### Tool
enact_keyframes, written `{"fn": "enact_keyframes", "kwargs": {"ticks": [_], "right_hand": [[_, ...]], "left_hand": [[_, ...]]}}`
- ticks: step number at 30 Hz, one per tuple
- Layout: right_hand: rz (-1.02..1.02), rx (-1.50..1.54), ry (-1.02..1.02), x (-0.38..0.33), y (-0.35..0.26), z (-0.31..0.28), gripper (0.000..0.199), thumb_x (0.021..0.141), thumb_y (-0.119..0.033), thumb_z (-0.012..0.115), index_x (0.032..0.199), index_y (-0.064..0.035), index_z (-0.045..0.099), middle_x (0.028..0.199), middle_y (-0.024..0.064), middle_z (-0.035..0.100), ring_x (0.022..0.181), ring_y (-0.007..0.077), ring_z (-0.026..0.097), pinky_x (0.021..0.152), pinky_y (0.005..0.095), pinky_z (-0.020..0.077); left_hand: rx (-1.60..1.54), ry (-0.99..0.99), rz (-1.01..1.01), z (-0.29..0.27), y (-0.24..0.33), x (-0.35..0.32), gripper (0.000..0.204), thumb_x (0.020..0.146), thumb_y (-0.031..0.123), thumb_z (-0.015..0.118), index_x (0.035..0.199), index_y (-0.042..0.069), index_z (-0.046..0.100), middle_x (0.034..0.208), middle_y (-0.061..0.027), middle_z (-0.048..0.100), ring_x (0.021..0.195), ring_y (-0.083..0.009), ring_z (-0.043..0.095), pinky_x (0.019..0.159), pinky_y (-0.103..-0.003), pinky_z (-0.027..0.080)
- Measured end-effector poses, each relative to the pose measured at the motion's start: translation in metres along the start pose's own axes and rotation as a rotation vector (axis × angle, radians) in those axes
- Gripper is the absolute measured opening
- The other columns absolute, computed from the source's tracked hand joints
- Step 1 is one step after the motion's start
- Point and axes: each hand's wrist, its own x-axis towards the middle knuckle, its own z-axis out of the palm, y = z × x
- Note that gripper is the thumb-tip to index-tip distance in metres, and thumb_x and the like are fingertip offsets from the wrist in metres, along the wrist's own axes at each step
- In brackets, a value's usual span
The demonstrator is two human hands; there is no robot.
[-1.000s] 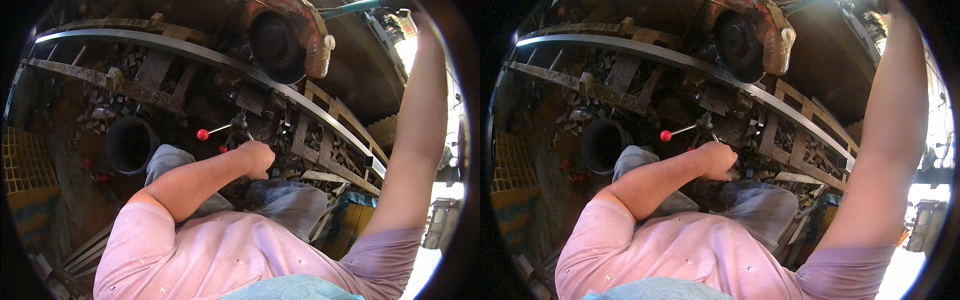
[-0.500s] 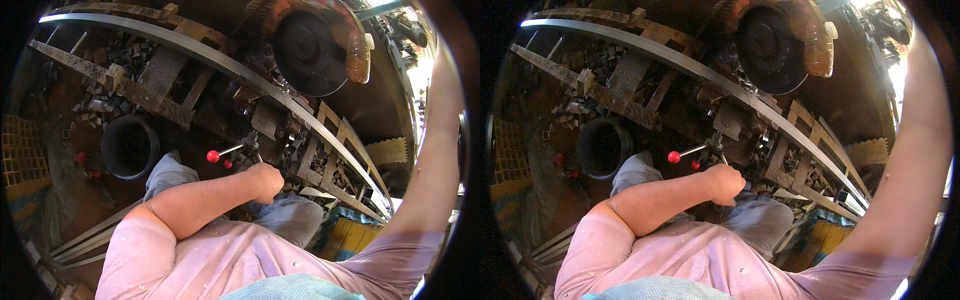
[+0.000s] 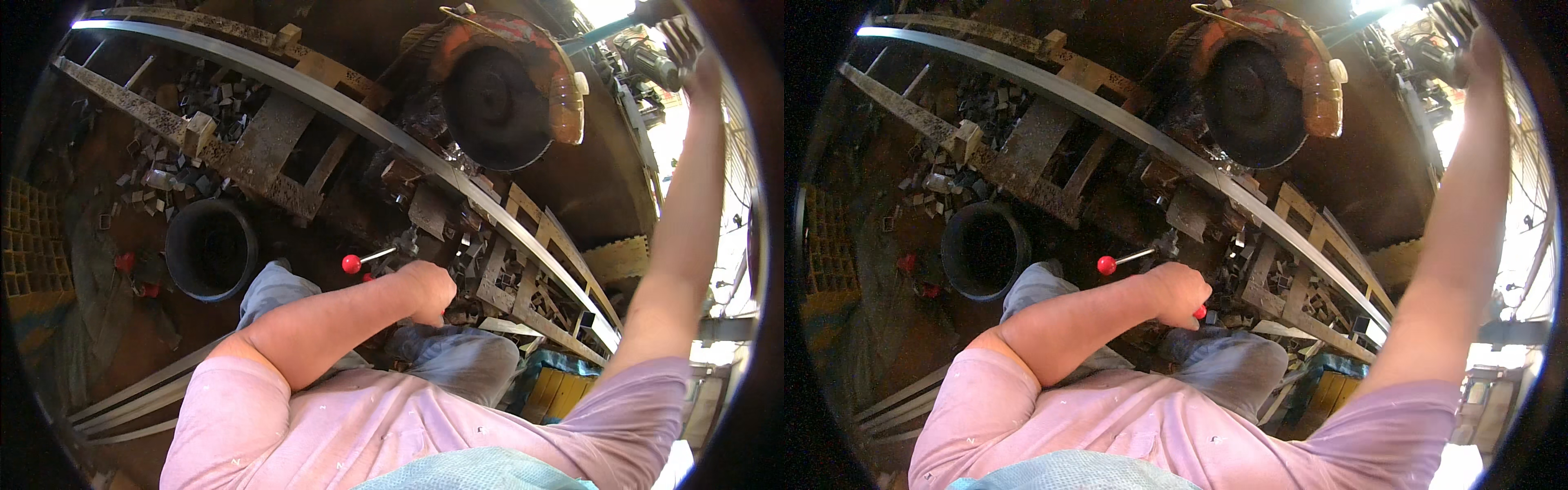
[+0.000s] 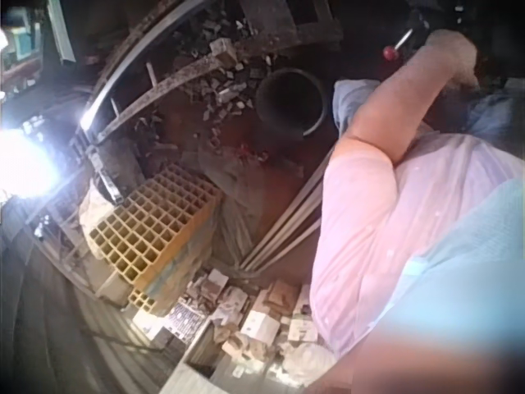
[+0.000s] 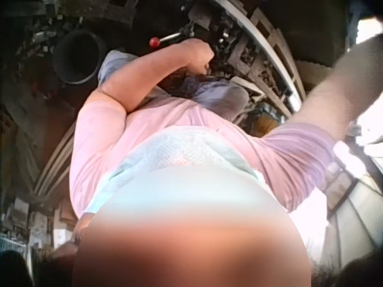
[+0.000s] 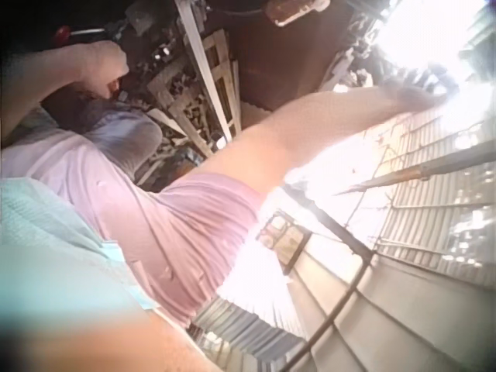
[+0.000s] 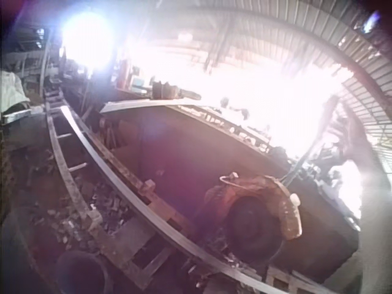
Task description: The person selects hollow metal profiles from a stack, positions them on a chop saw, and cuts them to length. After each cut, the person removes the cut piece and places it aside, repeating the process for several profiles.
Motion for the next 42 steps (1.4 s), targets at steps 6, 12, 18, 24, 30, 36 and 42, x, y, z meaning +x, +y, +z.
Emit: {"fn": "enact_keyframes", "kwargs": {"ticks": [6,12,18,24,30,36,42], "right_hand": [[-0.247,-0.248,-0.175,-0.325,0.118,-0.023,0.020,0.108,-0.017,0.062,0.100,-0.0055,0.077,0.103,0.0087,0.075,0.103,0.0194,0.070,0.100,0.0369,0.0535],[0.596,-0.060,-0.579,-0.583,0.226,-0.025,0.030,0.107,-0.019,0.069,0.129,0.0006,0.070,0.114,0.0050,0.075,0.105,0.0126,0.066,0.097,0.0313,0.0532],[0.922,-0.087,-0.751,-0.618,0.220,-0.010,0.058,0.102,-0.047,0.074,0.138,-0.0017,0.066,0.085,0.0037,0.067,0.073,0.0128,0.062,0.070,0.0304,0.0513],[0.736,-0.008,-0.668,-0.637,0.245,-0.007,0.095,0.093,-0.056,0.080,0.155,0.0099,0.050,0.130,0.0267,0.073,0.122,0.0282,0.070,0.108,0.0377,0.0509],[0.734,0.439,-0.711,-0.623,0.202,-0.011,0.077,0.101,-0.038,0.078,0.155,0.0103,0.049,0.099,0.0084,0.071,0.090,0.0116,0.063,0.082,0.0292,0.0533],[0.420,0.101,-0.561,-0.608,0.210,-0.018,0.070,0.097,-0.043,0.080,0.144,0.0046,0.062,0.083,0.0127,0.073,0.073,0.0220,0.069,0.071,0.0355,0.0560],[0.650,-0.192,-0.723,-0.588,0.247,-0.060,0.077,0.103,-0.065,0.058,0.136,0.0034,0.067,0.119,0.0291,0.075,0.114,0.0412,0.072,0.100,0.0451,0.0557]], "left_hand": [[-0.040,0.051,-0.082,-0.001,-0.018,-0.025,0.061,0.082,0.051,0.084,0.117,0.002,0.073,0.116,-0.0233,0.075,0.114,-0.0416,0.071,0.098,-0.051,0.057],[0.108,0.341,-0.560,-0.014,-0.030,-0.059,0.053,0.077,0.052,0.088,0.103,0.006,0.081,0.111,-0.0175,0.079,0.109,-0.0367,0.075,0.093,-0.047,0.061],[0.027,0.231,-0.969,0.022,-0.058,-0.055,0.063,0.078,0.056,0.087,0.115,0.005,0.082,0.118,-0.0187,0.079,0.114,-0.0379,0.074,0.097,-0.047,0.060],[0.086,0.311,-0.928,0.037,-0.081,-0.052,0.042,0.084,0.039,0.078,0.108,0.005,0.083,0.111,-0.0195,0.079,0.108,-0.0389,0.074,0.095,-0.049,0.060],[0.093,0.327,-1.053,0.084,-0.126,-0.030,0.042,0.088,0.040,0.073,0.113,0.008,0.081,0.117,-0.0213,0.077,0.113,-0.0400,0.073,0.098,-0.049,0.058],[-0.114,0.608,-1.052,0.201,-0.198,0.019,0.053,0.090,0.047,0.077,0.120,0.003,0.078,0.127,-0.0253,0.075,0.121,-0.0393,0.071,0.100,-0.049,0.057],[-0.471,0.505,-1.185,0.200,-0.175,0.051,0.068,0.082,0.053,0.088,0.115,-0.005,0.077,0.117,-0.0218,0.079,0.107,-0.0333,0.077,0.090,-0.043,0.060]]}}
